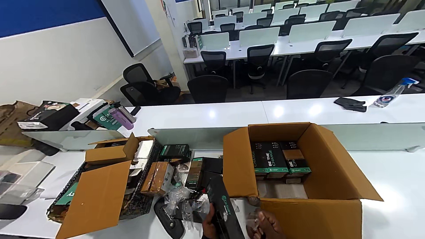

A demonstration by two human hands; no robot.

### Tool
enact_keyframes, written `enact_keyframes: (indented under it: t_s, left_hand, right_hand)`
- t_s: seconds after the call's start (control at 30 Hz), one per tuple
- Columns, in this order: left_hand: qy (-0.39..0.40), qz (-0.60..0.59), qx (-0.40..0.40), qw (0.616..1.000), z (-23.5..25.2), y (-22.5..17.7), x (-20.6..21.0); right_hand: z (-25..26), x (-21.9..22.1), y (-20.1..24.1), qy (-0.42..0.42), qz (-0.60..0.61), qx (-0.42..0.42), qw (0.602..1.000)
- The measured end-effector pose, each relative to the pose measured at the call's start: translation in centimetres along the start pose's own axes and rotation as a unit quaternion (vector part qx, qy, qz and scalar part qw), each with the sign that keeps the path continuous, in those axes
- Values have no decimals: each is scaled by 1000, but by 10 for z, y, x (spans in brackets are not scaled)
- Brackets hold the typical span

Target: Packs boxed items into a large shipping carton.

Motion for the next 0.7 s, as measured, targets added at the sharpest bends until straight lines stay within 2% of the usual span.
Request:
enact_keyframes:
  t_s: [0.07,0.13,0.23,0.37,0.43,0.5,0.53,0.63,0.7]
  left_hand:
    - [-11,-9,14,1000,6,-8,-11]
    - [-53,14,49,997,5,-19,-18]
    - [-59,12,63,996,1,-23,-21]
    - [-51,25,92,994,-6,-29,-2]
    - [-92,42,115,988,-13,-32,3]
    - [-160,83,132,975,-19,-34,4]
    - [-169,88,130,973,-20,-34,4]
    - [-136,75,127,980,-20,-31,5]
    - [-121,70,123,983,-18,-29,6]
  right_hand:
    - [5,-12,14,-2,-27,-16,1000]
    - [11,-27,22,28,-145,-47,988]
    - [16,-51,3,47,-294,4,955]
    - [10,-78,-25,72,-476,55,875]
    - [6,-81,-28,92,-539,38,836]
    - [4,-80,-18,79,-565,-33,821]
    - [4,-79,-6,55,-571,-86,814]
    - [4,-82,38,-39,-578,-273,768]
    - [10,-84,58,-71,-592,-352,721]
Point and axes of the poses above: each hand's wrist, its own z-axis towards the middle knuckle, its own x-axis out of the palm, y = z × x, the point moved 10 cm from there along z, towards the middle knuckle, and after that the axes turned 13 degrees about -y, right-handed, at the moved point
